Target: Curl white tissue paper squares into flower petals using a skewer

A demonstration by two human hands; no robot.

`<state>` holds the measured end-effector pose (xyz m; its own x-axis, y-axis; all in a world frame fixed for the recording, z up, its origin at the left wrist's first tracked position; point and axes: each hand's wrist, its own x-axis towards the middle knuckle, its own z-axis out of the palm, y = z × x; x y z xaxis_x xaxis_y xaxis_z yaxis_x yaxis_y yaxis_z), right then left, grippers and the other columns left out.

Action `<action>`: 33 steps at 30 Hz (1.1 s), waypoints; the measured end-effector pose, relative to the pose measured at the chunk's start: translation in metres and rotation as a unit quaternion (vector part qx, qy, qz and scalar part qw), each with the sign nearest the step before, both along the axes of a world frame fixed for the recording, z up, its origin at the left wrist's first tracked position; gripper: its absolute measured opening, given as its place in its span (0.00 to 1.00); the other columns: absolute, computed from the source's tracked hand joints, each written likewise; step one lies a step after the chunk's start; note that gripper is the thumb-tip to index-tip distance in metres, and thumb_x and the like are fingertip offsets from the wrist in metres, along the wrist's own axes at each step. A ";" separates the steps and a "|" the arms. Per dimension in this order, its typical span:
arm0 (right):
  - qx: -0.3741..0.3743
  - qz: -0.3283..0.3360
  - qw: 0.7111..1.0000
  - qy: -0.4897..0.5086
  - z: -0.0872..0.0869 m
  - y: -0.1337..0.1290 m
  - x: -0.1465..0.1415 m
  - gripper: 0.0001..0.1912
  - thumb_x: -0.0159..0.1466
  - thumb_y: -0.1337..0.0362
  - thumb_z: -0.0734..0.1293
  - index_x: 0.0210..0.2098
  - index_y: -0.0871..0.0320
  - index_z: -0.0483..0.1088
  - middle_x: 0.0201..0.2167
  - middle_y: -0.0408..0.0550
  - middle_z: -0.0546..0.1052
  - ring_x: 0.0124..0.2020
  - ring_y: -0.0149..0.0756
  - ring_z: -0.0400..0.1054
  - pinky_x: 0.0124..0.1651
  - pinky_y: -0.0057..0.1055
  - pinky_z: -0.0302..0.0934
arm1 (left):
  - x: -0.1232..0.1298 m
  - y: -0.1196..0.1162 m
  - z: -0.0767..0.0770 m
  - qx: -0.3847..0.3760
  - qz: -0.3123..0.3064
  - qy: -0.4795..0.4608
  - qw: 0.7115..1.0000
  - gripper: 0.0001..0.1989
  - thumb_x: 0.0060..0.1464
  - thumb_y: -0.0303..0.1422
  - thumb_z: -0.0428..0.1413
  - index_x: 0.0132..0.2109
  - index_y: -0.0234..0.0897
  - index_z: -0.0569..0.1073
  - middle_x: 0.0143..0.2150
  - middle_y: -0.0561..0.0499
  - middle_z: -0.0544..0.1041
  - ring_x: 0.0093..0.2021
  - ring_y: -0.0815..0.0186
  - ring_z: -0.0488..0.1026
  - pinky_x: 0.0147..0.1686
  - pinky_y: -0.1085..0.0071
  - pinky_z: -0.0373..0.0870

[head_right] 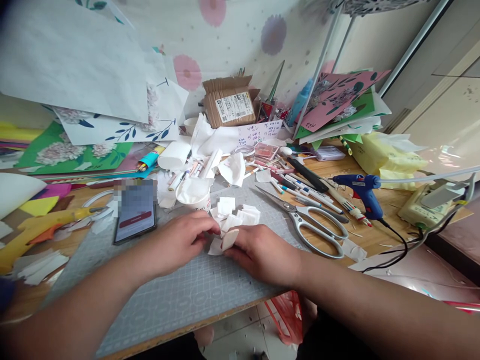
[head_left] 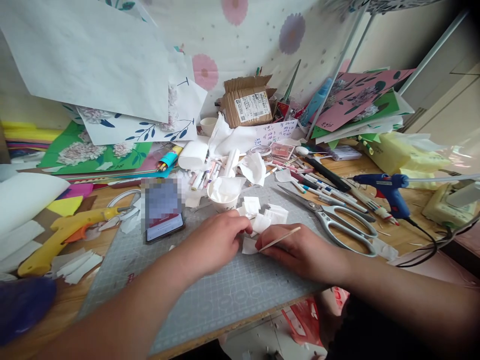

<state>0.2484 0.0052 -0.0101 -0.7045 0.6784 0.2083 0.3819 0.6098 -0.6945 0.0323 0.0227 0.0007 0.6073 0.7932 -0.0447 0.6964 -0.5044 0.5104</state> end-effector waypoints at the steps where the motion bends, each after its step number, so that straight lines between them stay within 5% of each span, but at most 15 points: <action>1: 0.000 -0.002 1.000 0.004 0.000 0.001 0.001 0.06 0.65 0.70 0.63 0.39 0.59 0.71 0.34 0.49 0.78 0.35 0.36 0.74 0.39 0.32 0.67 | -0.001 0.001 0.000 -0.005 -0.002 -0.001 1.000 0.19 0.48 0.18 0.47 0.40 0.42 0.76 0.40 0.51 0.75 0.40 0.61 0.72 0.39 0.67 0.65; 6: -0.051 -0.029 0.994 0.090 0.010 0.007 0.015 0.05 0.66 0.68 0.64 0.39 0.60 0.72 0.36 0.50 0.80 0.37 0.36 0.74 0.40 0.32 0.68 | 0.000 0.000 0.007 -0.061 0.011 -0.056 0.996 0.17 0.48 0.20 0.52 0.43 0.43 0.75 0.43 0.51 0.72 0.41 0.62 0.71 0.41 0.66 0.68; 10: -0.150 -0.012 0.963 0.223 0.021 0.010 0.026 0.04 0.66 0.66 0.66 0.38 0.59 0.72 0.36 0.50 0.80 0.38 0.35 0.75 0.42 0.33 0.68 | 0.008 -0.009 0.011 -0.128 0.045 -0.229 0.964 0.14 0.48 0.27 0.60 0.44 0.42 0.75 0.53 0.49 0.68 0.42 0.64 0.72 0.43 0.67 0.71; 13: -0.207 0.013 0.929 0.305 0.023 0.009 0.028 0.02 0.66 0.65 0.67 0.37 0.58 0.71 0.37 0.48 0.80 0.38 0.35 0.75 0.41 0.33 0.68 | 0.014 -0.016 0.012 -0.109 0.049 -0.340 0.933 0.03 0.52 0.29 0.59 0.36 0.40 0.76 0.49 0.49 0.72 0.49 0.63 0.72 0.46 0.69 0.69; 16: -0.237 0.021 0.908 0.345 0.023 0.007 0.027 0.01 0.64 0.67 0.68 0.36 0.58 0.72 0.37 0.48 0.80 0.39 0.35 0.75 0.42 0.33 0.68 | 0.018 -0.022 0.013 -0.075 0.036 -0.402 0.912 0.03 0.55 0.29 0.57 0.33 0.39 0.75 0.42 0.50 0.75 0.45 0.65 0.74 0.46 0.70 0.69; 24: -0.164 -0.052 0.905 0.390 0.043 -0.010 0.019 0.02 0.63 0.67 0.69 0.37 0.57 0.73 0.36 0.48 0.79 0.40 0.37 0.74 0.43 0.34 0.68 | 0.019 -0.032 0.014 0.112 0.020 -0.351 0.929 0.09 0.51 0.19 0.54 0.31 0.38 0.67 0.34 0.54 0.77 0.35 0.70 0.75 0.37 0.74 0.70; 33: -0.115 -0.060 0.933 0.335 0.051 -0.014 0.013 0.02 0.64 0.68 0.68 0.37 0.57 0.73 0.35 0.50 0.79 0.37 0.37 0.75 0.40 0.31 0.70 | 0.017 -0.030 0.017 0.190 0.000 -0.307 0.932 0.10 0.51 0.17 0.54 0.35 0.36 0.71 0.31 0.55 0.71 0.30 0.73 0.71 0.31 0.77 0.68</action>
<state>0.2610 -0.0092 0.0413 -0.3854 0.8248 0.4137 -0.1287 0.3959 -0.9092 0.0493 -0.0077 0.0178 0.4254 0.6806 0.5965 0.3316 -0.7305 0.5970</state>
